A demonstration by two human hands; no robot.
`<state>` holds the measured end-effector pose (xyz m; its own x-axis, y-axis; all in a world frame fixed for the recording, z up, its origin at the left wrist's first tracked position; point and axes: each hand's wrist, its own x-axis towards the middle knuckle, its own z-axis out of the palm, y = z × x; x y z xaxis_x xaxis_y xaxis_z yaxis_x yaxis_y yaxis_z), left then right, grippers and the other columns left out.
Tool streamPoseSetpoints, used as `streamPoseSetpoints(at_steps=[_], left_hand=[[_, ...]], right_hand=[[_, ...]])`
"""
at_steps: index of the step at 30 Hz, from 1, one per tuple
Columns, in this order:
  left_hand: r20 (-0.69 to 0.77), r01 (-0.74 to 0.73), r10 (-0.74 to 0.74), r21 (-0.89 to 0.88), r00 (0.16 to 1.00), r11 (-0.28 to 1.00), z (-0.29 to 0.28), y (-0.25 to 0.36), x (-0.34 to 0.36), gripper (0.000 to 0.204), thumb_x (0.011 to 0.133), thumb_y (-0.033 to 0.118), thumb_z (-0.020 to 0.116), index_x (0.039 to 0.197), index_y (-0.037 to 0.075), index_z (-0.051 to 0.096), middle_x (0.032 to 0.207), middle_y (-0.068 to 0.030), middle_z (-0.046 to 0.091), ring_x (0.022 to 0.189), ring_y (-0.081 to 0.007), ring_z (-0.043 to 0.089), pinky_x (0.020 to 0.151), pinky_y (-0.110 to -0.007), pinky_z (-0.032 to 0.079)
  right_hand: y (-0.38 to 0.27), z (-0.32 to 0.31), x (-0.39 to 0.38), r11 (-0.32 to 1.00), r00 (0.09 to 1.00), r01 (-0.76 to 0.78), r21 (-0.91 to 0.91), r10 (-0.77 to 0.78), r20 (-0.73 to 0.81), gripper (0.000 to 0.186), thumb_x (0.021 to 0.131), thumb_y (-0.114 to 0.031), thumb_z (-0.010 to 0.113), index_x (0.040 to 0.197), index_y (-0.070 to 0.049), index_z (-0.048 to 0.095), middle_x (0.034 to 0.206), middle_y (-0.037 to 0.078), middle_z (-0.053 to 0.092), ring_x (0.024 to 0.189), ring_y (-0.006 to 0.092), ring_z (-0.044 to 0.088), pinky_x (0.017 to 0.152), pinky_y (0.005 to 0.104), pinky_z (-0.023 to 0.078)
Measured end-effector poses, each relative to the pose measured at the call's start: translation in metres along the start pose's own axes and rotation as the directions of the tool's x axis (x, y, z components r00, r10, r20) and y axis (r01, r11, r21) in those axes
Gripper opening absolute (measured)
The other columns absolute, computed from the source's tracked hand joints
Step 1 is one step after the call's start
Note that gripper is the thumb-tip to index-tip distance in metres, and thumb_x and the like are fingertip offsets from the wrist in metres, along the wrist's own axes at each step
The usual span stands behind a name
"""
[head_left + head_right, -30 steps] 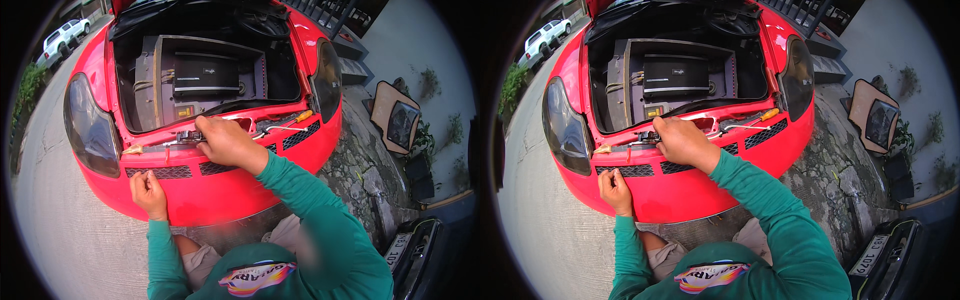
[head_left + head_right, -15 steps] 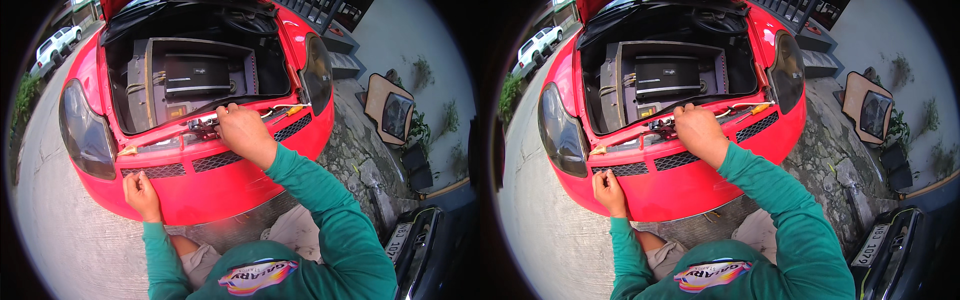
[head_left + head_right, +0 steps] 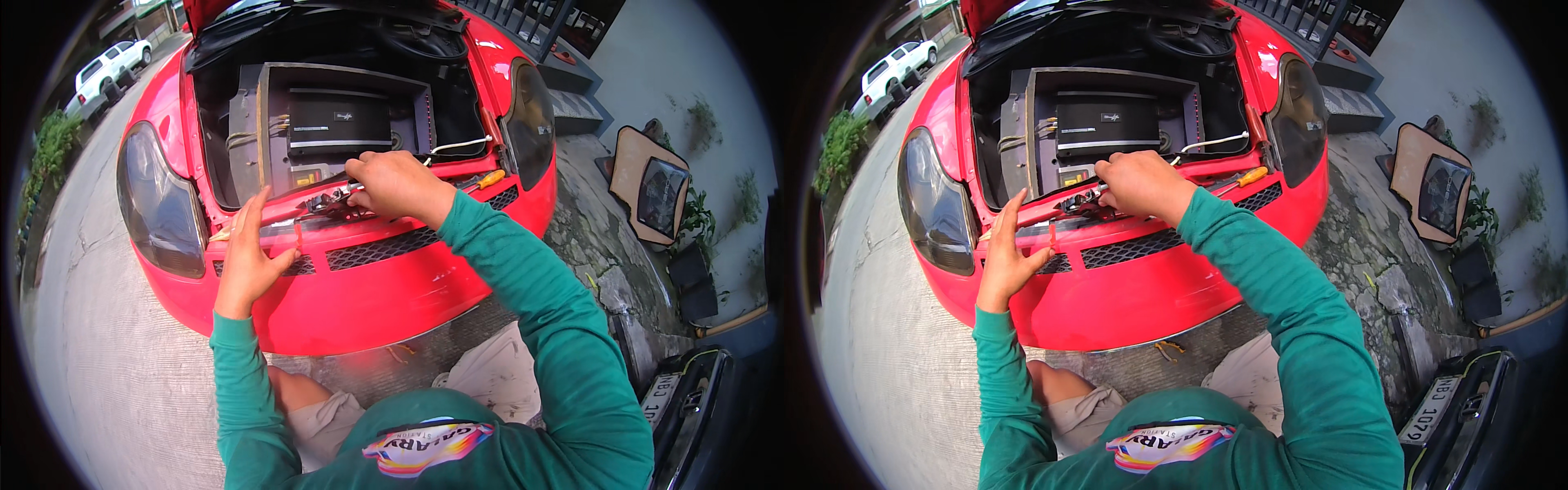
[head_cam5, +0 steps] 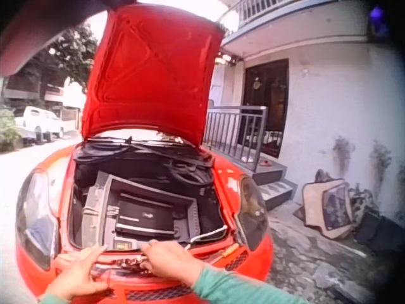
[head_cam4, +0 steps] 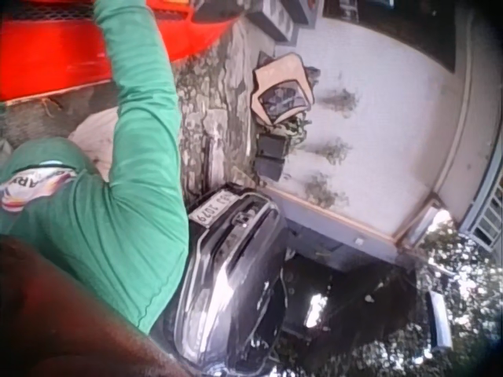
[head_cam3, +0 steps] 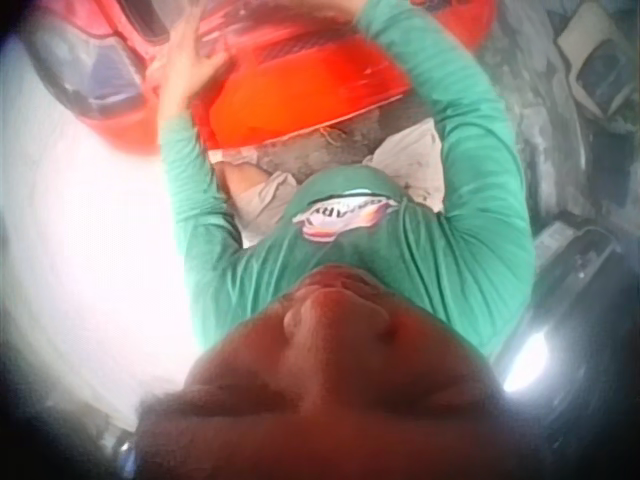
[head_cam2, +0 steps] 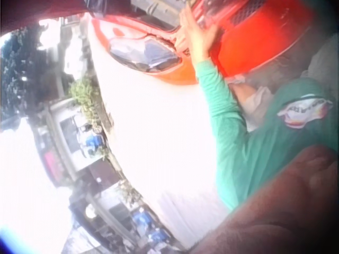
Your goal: The person works on the front bumper of a red car with the hood open. They use a thin wire to pull a cable through a hole in the bumper and then use pliers to cut the wire. Finally, they connect a black electrical component to the cable inside the bumper.
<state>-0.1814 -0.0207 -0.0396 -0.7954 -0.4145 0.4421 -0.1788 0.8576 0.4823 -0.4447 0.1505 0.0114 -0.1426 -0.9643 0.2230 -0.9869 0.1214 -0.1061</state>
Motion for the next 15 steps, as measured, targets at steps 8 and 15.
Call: streamPoseSetpoints(at_steps=[8, 15], left_hand=[[0.267, -0.154, 0.236, -0.295, 0.934, 0.943, 0.035, -0.011, 0.053, 0.058, 0.094, 0.005, 0.075, 0.151, 0.008, 0.066, 0.144, -0.0205, 0.07, 0.135, -0.0388, 0.068, 0.119, -0.044, 0.051], [0.065, -0.207, 0.246, -0.364, 0.967, 0.908, 0.038, -0.036, 0.044, 0.039, 0.1, 0.007, 0.069, 0.139, 0.0, 0.07, 0.122, -0.0175, 0.075, 0.113, -0.033, 0.073, 0.105, -0.039, 0.055]], right_hand=[[0.003, -0.014, 0.019, 0.999, 0.995, 0.023, 0.038, -0.027, 0.101, 0.037, 0.089, -0.025, 0.085, 0.117, -0.002, 0.076, 0.113, 0.019, 0.079, 0.108, 0.0409, 0.077, 0.091, 0.0523, 0.061], [0.041, -0.048, -0.021, 0.946, 0.98, -0.051, -0.321, -0.015, -0.199, 0.025, 0.1, -0.012, 0.072, 0.123, -0.004, 0.075, 0.115, 0.014, 0.072, 0.122, 0.0359, 0.065, 0.111, 0.0599, 0.048]])
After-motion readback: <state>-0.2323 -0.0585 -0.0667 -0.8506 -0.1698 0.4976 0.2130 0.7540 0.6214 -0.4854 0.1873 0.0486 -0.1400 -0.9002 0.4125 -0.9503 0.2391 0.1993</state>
